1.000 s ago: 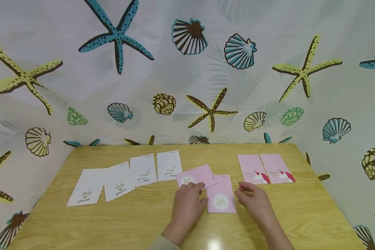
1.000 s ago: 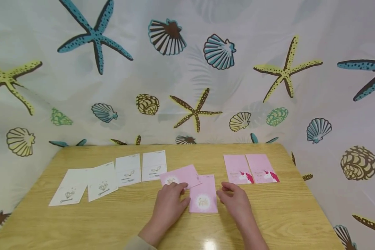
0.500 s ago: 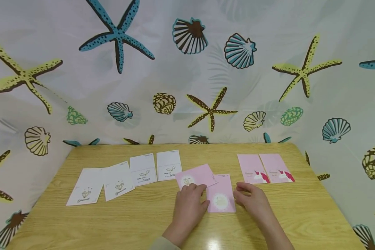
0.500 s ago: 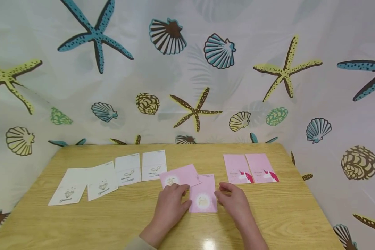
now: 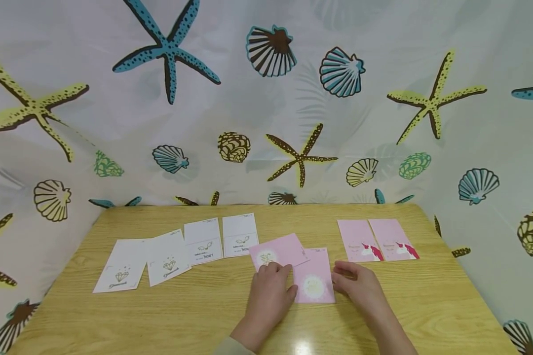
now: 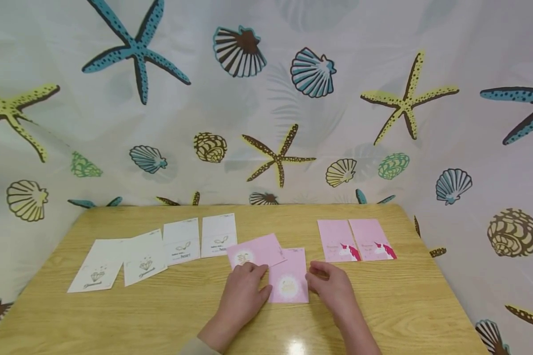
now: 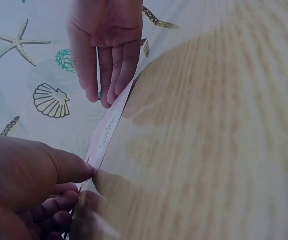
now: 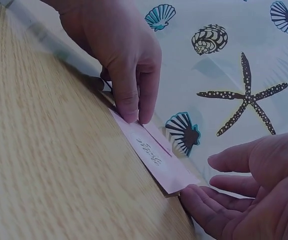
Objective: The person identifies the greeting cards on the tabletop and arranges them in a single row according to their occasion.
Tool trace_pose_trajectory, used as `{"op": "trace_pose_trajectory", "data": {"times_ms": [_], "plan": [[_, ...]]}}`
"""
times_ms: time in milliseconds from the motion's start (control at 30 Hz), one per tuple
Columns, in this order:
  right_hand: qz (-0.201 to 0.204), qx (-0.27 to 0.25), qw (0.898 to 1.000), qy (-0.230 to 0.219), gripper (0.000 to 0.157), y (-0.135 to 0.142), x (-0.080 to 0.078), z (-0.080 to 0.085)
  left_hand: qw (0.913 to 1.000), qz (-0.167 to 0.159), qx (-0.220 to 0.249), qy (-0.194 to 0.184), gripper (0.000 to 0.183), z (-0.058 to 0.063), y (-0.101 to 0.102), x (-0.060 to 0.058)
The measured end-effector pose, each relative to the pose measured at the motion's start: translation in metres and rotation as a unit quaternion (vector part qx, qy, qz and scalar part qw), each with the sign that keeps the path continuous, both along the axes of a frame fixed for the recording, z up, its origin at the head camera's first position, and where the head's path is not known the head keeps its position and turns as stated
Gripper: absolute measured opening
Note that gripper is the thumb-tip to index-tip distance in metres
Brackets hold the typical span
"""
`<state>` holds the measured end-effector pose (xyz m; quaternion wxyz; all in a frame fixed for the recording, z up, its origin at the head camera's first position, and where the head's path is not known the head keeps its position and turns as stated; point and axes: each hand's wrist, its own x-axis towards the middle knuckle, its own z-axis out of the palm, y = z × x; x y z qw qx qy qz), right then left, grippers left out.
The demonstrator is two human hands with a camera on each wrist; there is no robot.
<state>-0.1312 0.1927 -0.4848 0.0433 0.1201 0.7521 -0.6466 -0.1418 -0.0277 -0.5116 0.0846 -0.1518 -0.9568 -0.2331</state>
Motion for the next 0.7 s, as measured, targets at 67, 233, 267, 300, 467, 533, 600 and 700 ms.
{"op": "trace_pose_trajectory", "data": {"times_ms": [67,233,267,300,467,533,600,700], "plan": [[-0.005,-0.012,1.0,-0.002,0.041,-0.0008,-0.0002,-0.0013,1.0,-0.001,-0.004,0.004,0.042,0.0,0.0002,0.0004],[-0.015,-0.032,0.999,-0.01,0.039,-0.002,-0.002,-0.0064,0.9993,-0.005,-0.027,0.024,0.032,0.0023,0.0005,0.0025],[-0.016,-0.036,0.999,-0.011,0.039,-0.0022,-0.0024,-0.0074,0.9991,-0.006,-0.031,0.028,0.03,0.0029,0.0005,0.0028],[-0.017,-0.042,0.999,-0.011,0.039,-0.0024,-0.0027,-0.0081,0.9989,-0.006,-0.035,0.031,0.029,0.0035,0.0005,0.0031],[-0.019,-0.061,0.998,-0.01,0.042,-0.0038,-0.002,-0.0073,0.999,-0.005,-0.035,0.028,0.032,0.0047,0.0003,0.0035],[-0.021,-0.061,0.998,-0.01,0.043,-0.0047,-0.0014,-0.0064,0.9991,-0.005,-0.033,0.026,0.034,0.0046,0.0002,0.0035],[-0.02,-0.057,0.998,-0.01,0.044,-0.0057,-0.0014,-0.0064,0.9991,-0.006,-0.034,0.026,0.034,0.0043,0.0,0.0035],[-0.02,-0.042,0.999,-0.007,0.045,-0.008,-0.0018,-0.0073,0.9989,-0.006,-0.035,0.03,0.034,0.004,-0.0002,0.0037]]}}
